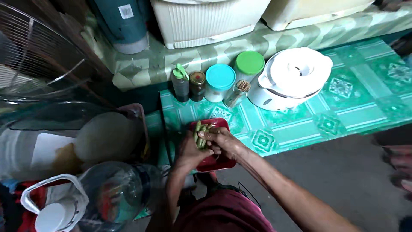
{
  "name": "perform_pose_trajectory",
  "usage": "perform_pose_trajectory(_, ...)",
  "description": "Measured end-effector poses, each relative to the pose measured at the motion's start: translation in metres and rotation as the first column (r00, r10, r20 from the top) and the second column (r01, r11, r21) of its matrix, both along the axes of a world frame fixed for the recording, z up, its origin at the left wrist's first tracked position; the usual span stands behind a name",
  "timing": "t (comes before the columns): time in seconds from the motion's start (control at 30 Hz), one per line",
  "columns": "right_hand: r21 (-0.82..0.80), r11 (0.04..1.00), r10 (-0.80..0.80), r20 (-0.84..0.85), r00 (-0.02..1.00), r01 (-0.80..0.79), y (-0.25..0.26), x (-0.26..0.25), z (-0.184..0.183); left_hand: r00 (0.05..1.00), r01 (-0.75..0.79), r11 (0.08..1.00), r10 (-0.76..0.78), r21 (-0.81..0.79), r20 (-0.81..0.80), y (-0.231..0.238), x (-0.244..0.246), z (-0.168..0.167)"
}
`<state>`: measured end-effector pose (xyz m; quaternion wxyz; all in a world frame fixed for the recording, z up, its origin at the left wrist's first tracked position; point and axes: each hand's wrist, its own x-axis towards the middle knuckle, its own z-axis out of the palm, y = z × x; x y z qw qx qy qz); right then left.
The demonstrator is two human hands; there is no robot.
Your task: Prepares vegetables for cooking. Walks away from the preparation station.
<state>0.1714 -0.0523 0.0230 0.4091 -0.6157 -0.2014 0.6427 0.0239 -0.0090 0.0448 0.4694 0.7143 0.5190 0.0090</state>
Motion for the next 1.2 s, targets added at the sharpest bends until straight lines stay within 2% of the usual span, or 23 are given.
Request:
perform_pose_trajectory(0.07, -0.055, 0.995, 0.076, -0.081, 0.994, -0.081, 0.004, 0.016, -0.013, 0.989, 0.043, 0.984, -0.018, -0.172, 0.144, 0.008, -0.015, -0.002)
perform_pose_trajectory(0.1, -0.064, 0.990, 0.117, -0.099, 0.988, -0.124, 0.006, 0.021, -0.019, 0.985, 0.061, 0.979, -0.028, -0.197, 0.168, 0.011, -0.020, -0.002)
perform_pose_trajectory(0.2, -0.020, 0.966, 0.255, -0.123, 0.959, -0.259, 0.011, 0.028, -0.026, 0.988, 0.085, 0.978, -0.058, -0.192, 0.144, 0.018, -0.032, -0.002)
perform_pose_trajectory(0.3, 0.061, 0.919, 0.394, -0.150, 0.907, -0.389, 0.009, 0.038, -0.031, 0.978, 0.120, 0.977, -0.086, -0.176, 0.191, 0.020, -0.045, -0.009)
perform_pose_trajectory(0.37, 0.093, 0.879, 0.477, -0.156, 0.865, -0.468, 0.010, 0.042, -0.035, 0.977, 0.159, 0.984, -0.146, -0.078, 0.154, 0.016, -0.044, -0.014)
perform_pose_trajectory(0.47, 0.071, 0.831, 0.556, -0.104, 0.825, -0.551, 0.017, 0.045, -0.036, 0.970, 0.227, 0.968, -0.215, 0.109, -0.112, 0.004, -0.034, -0.005)
perform_pose_trajectory(0.5, 0.065, 0.818, 0.575, -0.085, 0.814, -0.572, 0.019, 0.046, -0.036, 0.969, 0.234, 0.948, -0.209, 0.216, -0.134, -0.002, -0.033, -0.006)
perform_pose_trajectory(0.6, 0.058, 0.775, 0.631, -0.036, 0.775, -0.629, 0.025, 0.048, -0.034, 0.974, 0.197, 0.820, -0.226, 0.537, -0.011, -0.016, -0.039, -0.023)
perform_pose_trajectory(0.7, 0.053, 0.691, 0.720, 0.037, 0.693, -0.721, 0.029, 0.047, -0.034, 0.923, 0.198, 0.731, -0.364, 0.653, 0.127, -0.019, -0.047, -0.037)
perform_pose_trajectory(0.83, -0.020, 0.618, 0.782, 0.118, 0.612, -0.786, 0.036, 0.035, -0.034, 0.877, 0.261, 0.731, -0.452, 0.630, 0.161, -0.028, -0.054, -0.050)
perform_pose_trajectory(0.9, -0.059, 0.597, 0.796, 0.164, 0.582, -0.800, 0.040, 0.025, -0.035, 0.890, 0.263, 0.759, -0.429, 0.595, 0.154, -0.032, -0.055, -0.051)
perform_pose_trajectory(1.03, -0.149, 0.490, 0.846, 0.317, 0.428, -0.859, 0.054, 0.008, -0.021, 0.927, 0.262, 0.788, -0.366, 0.557, 0.081, -0.034, -0.056, -0.048)
perform_pose_trajectory(1.2, -0.235, 0.414, 0.860, 0.416, 0.294, -0.879, 0.064, -0.007, -0.023, 0.945, 0.291, 0.832, -0.327, 0.472, -0.007, -0.028, -0.048, -0.044)
